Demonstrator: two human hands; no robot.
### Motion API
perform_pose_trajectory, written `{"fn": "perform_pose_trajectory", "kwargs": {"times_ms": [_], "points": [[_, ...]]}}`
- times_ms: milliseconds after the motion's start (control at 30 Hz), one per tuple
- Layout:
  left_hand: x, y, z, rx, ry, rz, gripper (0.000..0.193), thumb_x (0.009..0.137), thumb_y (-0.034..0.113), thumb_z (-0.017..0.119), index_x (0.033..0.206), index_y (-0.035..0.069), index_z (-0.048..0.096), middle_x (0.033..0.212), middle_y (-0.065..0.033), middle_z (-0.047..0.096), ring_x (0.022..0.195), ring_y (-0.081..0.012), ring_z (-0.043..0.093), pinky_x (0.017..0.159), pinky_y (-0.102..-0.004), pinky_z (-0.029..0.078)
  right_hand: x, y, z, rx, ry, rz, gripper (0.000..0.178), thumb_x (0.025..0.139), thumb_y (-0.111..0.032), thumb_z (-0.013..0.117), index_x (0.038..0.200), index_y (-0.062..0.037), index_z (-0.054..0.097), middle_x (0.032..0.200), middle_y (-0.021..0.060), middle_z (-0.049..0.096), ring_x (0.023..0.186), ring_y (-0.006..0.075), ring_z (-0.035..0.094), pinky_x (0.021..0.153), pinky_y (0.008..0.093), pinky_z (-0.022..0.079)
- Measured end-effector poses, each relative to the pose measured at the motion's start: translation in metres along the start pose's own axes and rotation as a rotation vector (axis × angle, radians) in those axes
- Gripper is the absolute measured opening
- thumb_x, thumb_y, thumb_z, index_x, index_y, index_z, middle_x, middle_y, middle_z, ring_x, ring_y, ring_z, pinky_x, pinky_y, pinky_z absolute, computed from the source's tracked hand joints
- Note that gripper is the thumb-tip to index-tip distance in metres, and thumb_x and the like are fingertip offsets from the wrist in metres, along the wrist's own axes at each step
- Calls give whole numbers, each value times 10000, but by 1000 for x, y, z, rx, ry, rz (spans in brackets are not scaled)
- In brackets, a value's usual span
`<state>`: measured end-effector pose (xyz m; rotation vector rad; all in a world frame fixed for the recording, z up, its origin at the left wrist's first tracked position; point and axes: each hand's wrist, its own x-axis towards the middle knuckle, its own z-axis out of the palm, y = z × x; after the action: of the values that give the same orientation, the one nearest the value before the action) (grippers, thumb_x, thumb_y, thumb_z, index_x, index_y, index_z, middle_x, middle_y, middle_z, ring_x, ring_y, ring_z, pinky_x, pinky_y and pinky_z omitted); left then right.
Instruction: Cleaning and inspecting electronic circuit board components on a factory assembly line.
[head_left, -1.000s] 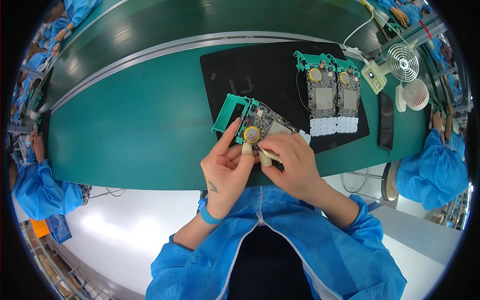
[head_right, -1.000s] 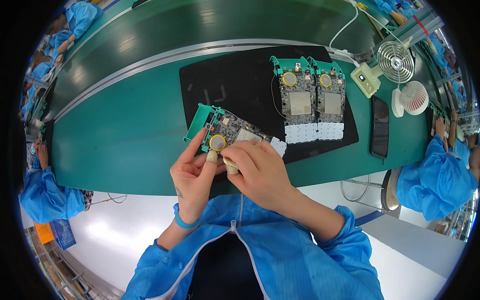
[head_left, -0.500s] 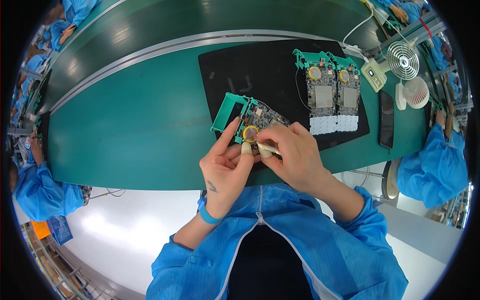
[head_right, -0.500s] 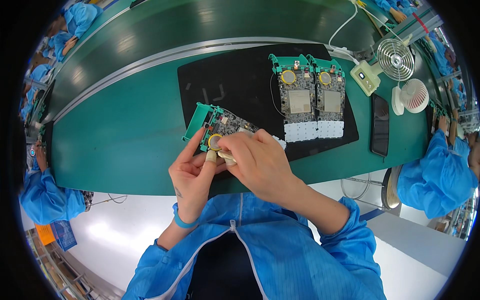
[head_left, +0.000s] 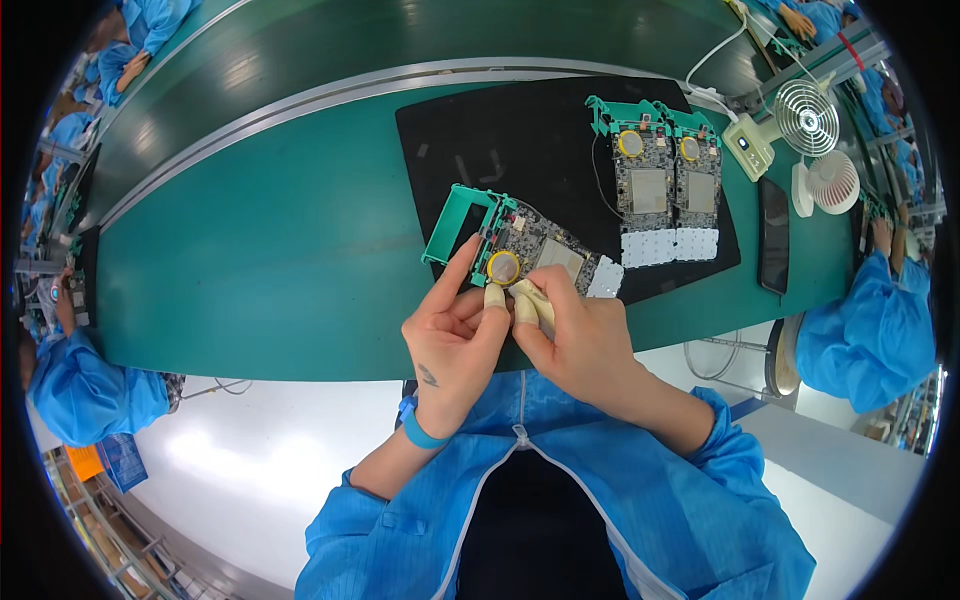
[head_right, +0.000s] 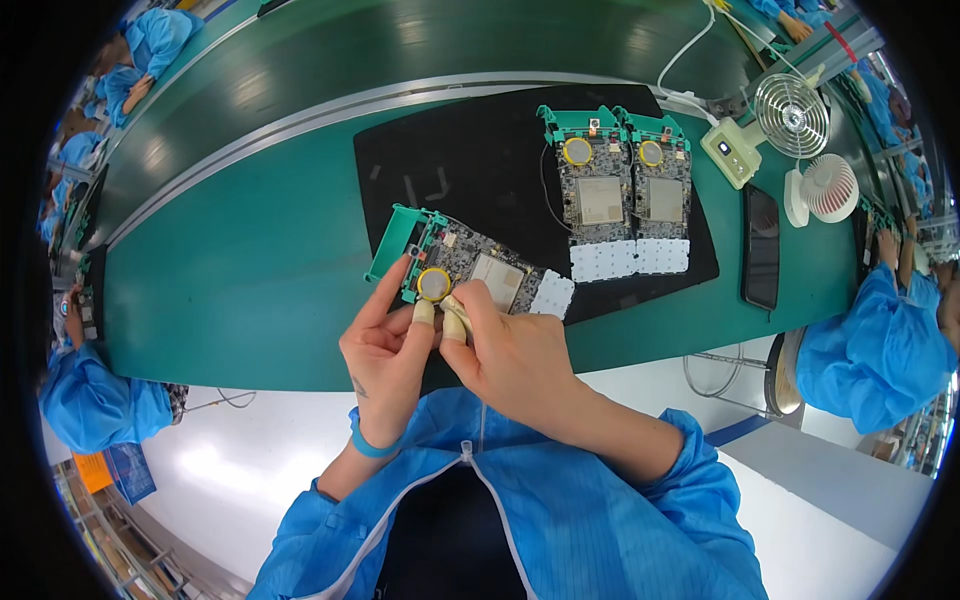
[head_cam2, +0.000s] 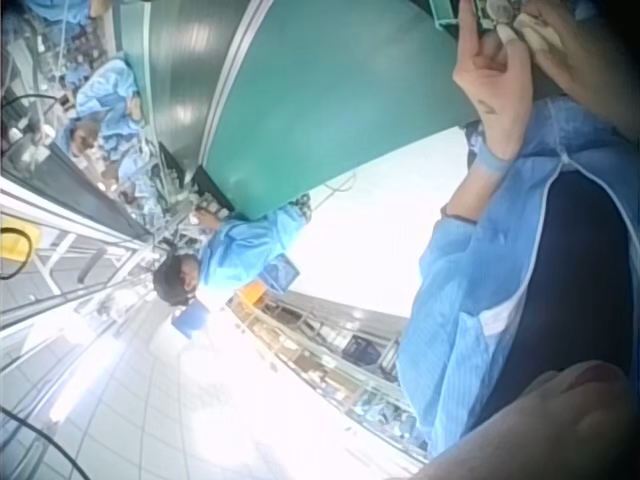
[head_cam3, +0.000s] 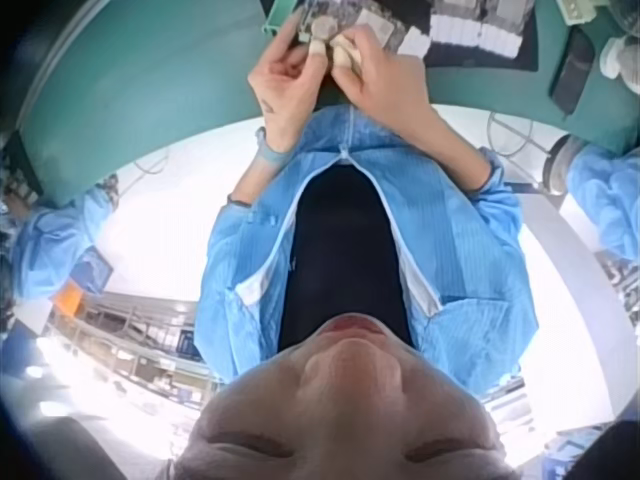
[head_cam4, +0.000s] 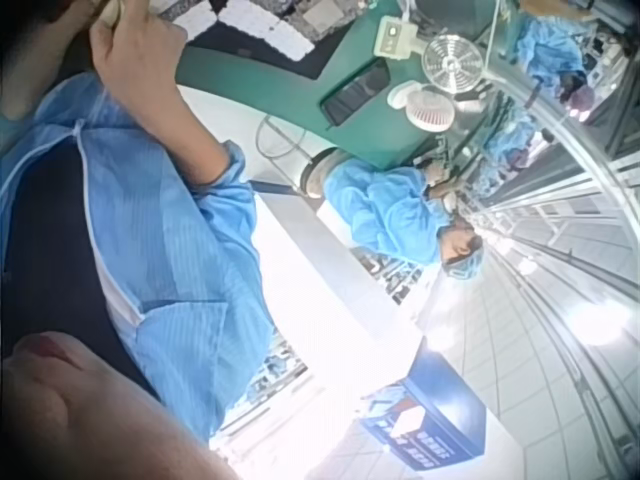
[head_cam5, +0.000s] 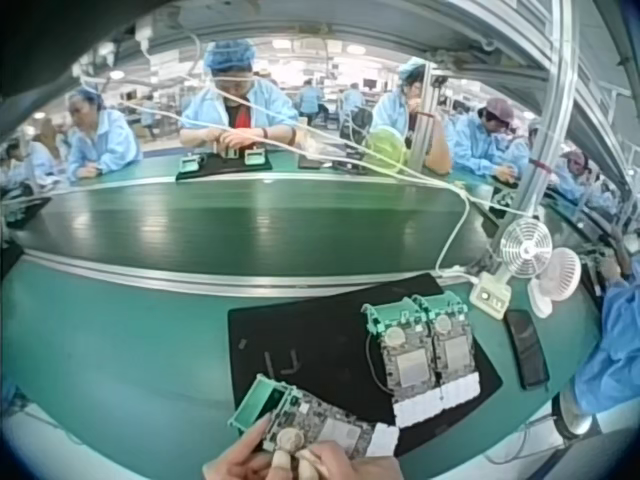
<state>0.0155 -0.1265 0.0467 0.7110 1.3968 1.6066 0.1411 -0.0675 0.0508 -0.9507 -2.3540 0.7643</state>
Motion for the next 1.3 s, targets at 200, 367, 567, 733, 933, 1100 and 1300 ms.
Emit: {"fn": "perform_pose_trajectory", "kwargs": {"times_ms": [200, 367, 567, 733, 933, 1100, 1300], "points": [[-1, 0, -1, 6, -17, 9, 541, 822, -96, 501, 1353, -46, 414, 970, -142, 664, 871, -126, 636, 762, -210, 517, 0, 0, 4, -25, 26, 15, 254, 817, -154, 643, 1004, -60, 500, 652, 93, 623, 513, 266, 626, 453, 342, 474], [-1, 1, 0, -23, -9, -2, 539, 826, -95, 504, 1354, -46, 412, 974, -140, 663, 867, -120, 633, 760, -211, 517, 1, -2, 5, -35, 60, -14, 242, 816, -162, 648, 980, -58, 504, 626, 78, 601, 492, 250, 613, 435, 341, 456], [-2, 0, -3, 52, -39, 10, 542, 826, -95, 506, 1357, -40, 411, 966, -129, 663, 859, -111, 630, 752, -210, 517, 3, -5, 9, -237, 72, -159, 233, 802, -171, 667, 946, -63, 519, 577, 65, 573, 454, 226, 583, 407, 337, 419], [-1, -2, -1, -5, 1, 4, 544, 823, -94, 505, 1357, -33, 418, 920, -106, 665, 825, -93, 622, 723, -198, 512, 2, 0, 9, -91, 111, -101, 234, 780, -161, 675, 932, -63, 526, 540, 52, 541, 444, 219, 570, 405, 334, 416], [-1, -4, -3, 31, -10, 16, 545, 822, -89, 507, 1357, -22, 428, 863, -75, 659, 782, -67, 608, 692, -182, 501, 2, -2, 10, -191, 92, -148, 220, 791, -155, 665, 934, -60, 528, 554, 61, 558, 451, 228, 579, 417, 333, 427], [0, -2, -2, 33, -20, 13, 541, 829, -84, 509, 1359, -20, 424, 871, -76, 661, 790, -68, 611, 700, -182, 502, 4, -1, 7, -136, 57, -92, 224, 797, -167, 661, 938, -61, 524, 572, 64, 575, 474, 236, 595, 427, 335, 436], [1, -4, -3, 26, -19, 10, 535, 845, -81, 507, 1367, -15, 413, 902, -92, 668, 821, -82, 621, 728, -189, 508, 6, 3, 4, -67, 35, -68, 225, 802, -183, 658, 936, -67, 520, 582, 63, 583, 490, 236, 605, 433, 335, 442]]}}
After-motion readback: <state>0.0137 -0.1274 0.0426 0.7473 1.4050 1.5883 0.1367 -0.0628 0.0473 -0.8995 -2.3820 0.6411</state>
